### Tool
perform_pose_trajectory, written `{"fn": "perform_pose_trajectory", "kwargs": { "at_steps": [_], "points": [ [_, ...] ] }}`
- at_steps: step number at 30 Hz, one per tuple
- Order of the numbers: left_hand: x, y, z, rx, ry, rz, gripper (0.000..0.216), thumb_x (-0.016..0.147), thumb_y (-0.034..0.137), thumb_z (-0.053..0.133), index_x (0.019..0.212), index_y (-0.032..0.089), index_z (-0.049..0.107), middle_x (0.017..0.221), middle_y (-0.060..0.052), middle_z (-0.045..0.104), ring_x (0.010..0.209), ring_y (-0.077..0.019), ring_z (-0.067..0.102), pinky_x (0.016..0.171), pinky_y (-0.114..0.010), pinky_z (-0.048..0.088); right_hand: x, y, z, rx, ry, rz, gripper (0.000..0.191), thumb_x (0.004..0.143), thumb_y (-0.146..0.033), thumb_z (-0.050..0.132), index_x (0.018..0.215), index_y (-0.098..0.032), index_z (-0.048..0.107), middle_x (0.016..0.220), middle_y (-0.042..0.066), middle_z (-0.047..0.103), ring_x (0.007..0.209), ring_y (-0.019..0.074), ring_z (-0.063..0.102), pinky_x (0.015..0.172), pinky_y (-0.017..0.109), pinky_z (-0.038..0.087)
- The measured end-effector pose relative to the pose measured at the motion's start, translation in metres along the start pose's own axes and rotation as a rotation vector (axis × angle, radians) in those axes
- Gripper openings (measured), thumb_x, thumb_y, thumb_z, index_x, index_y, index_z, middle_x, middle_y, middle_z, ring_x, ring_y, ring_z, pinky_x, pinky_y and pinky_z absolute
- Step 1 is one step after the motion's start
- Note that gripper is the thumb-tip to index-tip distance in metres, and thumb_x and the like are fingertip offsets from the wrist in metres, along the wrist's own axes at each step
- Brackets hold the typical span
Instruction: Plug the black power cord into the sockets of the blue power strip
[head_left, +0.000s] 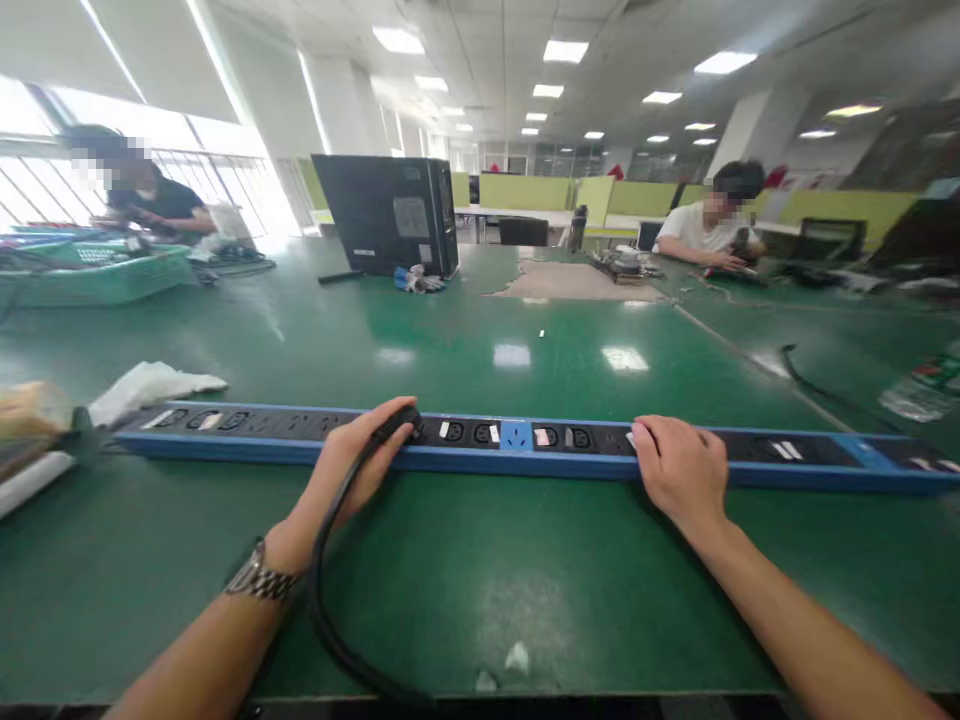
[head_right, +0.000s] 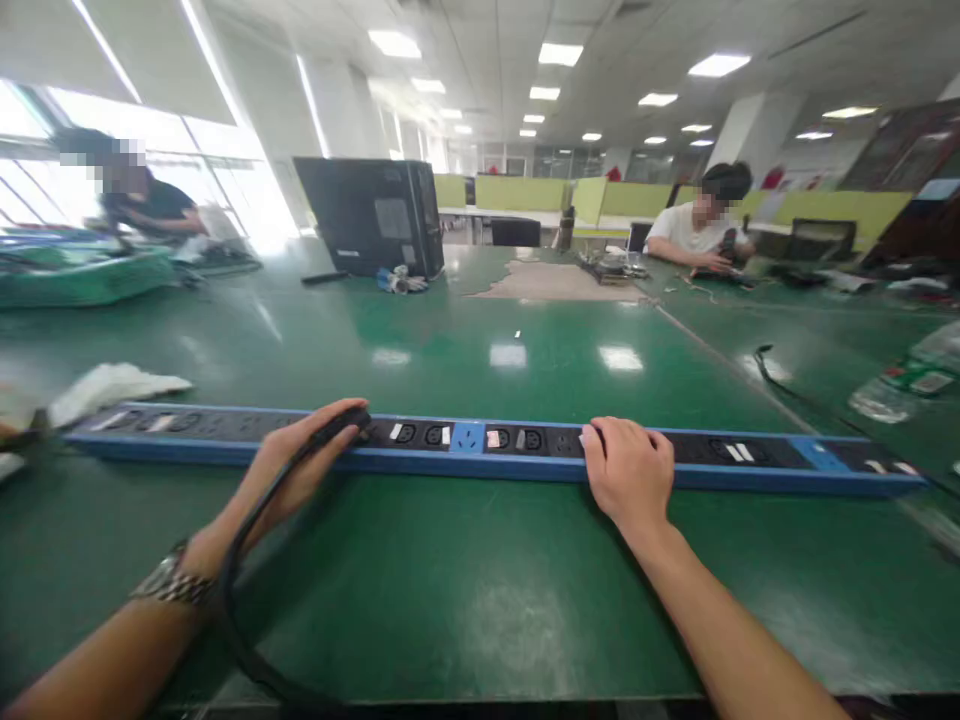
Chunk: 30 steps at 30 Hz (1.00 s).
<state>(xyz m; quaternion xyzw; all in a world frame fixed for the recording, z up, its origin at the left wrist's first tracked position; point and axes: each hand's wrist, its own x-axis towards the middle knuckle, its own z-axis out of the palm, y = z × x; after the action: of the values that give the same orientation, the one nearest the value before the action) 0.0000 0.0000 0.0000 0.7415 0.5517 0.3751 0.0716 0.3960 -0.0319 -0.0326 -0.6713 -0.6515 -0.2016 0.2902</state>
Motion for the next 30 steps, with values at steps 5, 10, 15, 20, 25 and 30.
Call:
{"fn": "perform_pose_trajectory", "kwargs": {
  "at_steps": [5, 10, 15, 20, 25, 30],
  "points": [
    [-0.004, 0.008, 0.007, 0.008, 0.015, 0.083, 0.048, 0.093, 0.048, 0.047, 0.127, 0.018, 0.062, 0.126, -0.008, 0.069, 0.114, -0.0244, 0.066, 0.103, -0.035, 0.048, -0.003, -0.001, 0.000, 0.025, -0.003, 0.009, 0.033, 0.098, -0.037, 0.042, 0.098, -0.020, 0.070, 0.103, 0.005, 0.075, 0.101, 0.0221, 0.065, 0.090, 0.038, 0.032],
    [-0.002, 0.007, 0.004, 0.027, -0.018, 0.063, 0.044, 0.093, 0.048, 0.046, 0.123, 0.020, 0.063, 0.117, -0.006, 0.073, 0.105, -0.0233, 0.069, 0.098, -0.034, 0.051, -0.002, -0.005, -0.001, 0.033, -0.017, 0.023, 0.031, 0.098, -0.037, 0.042, 0.097, -0.021, 0.069, 0.103, 0.004, 0.075, 0.102, 0.0224, 0.065, 0.089, 0.038, 0.031],
    [-0.002, -0.003, 0.004, 0.078, -0.019, 0.092, 0.041, 0.093, 0.047, 0.048, 0.118, 0.020, 0.066, 0.112, -0.007, 0.074, 0.103, -0.0237, 0.069, 0.096, -0.035, 0.051, -0.001, -0.010, 0.005, 0.030, -0.020, 0.031, 0.030, 0.098, -0.036, 0.043, 0.097, -0.021, 0.069, 0.103, 0.004, 0.075, 0.103, 0.0225, 0.065, 0.089, 0.038, 0.031],
    [-0.004, 0.027, 0.003, 0.028, 0.198, 0.051, 0.037, 0.094, 0.042, 0.052, 0.122, 0.021, 0.064, 0.115, -0.006, 0.072, 0.103, -0.0210, 0.068, 0.097, -0.033, 0.051, -0.001, -0.011, 0.006, 0.033, -0.018, 0.038, 0.031, 0.098, -0.037, 0.043, 0.097, -0.021, 0.069, 0.104, 0.004, 0.075, 0.103, 0.0226, 0.065, 0.090, 0.038, 0.031],
    [0.002, 0.068, 0.032, -0.094, 0.081, 0.146, 0.034, 0.094, 0.039, 0.054, 0.120, 0.020, 0.065, 0.114, -0.006, 0.073, 0.103, -0.0211, 0.068, 0.095, -0.034, 0.052, -0.002, -0.011, 0.004, 0.034, -0.009, 0.038, 0.030, 0.098, -0.036, 0.043, 0.099, -0.020, 0.069, 0.105, 0.005, 0.075, 0.105, 0.0228, 0.064, 0.091, 0.038, 0.031],
    [0.009, 0.080, 0.071, -0.063, -0.054, 0.141, 0.031, 0.094, 0.035, 0.055, 0.119, 0.020, 0.065, 0.110, -0.007, 0.075, 0.100, -0.0233, 0.069, 0.093, -0.039, 0.052, -0.002, -0.010, 0.005, 0.030, -0.024, 0.032, 0.031, 0.098, -0.037, 0.043, 0.099, -0.021, 0.069, 0.105, 0.004, 0.075, 0.104, 0.0221, 0.064, 0.090, 0.038, 0.031]
  ]
}}
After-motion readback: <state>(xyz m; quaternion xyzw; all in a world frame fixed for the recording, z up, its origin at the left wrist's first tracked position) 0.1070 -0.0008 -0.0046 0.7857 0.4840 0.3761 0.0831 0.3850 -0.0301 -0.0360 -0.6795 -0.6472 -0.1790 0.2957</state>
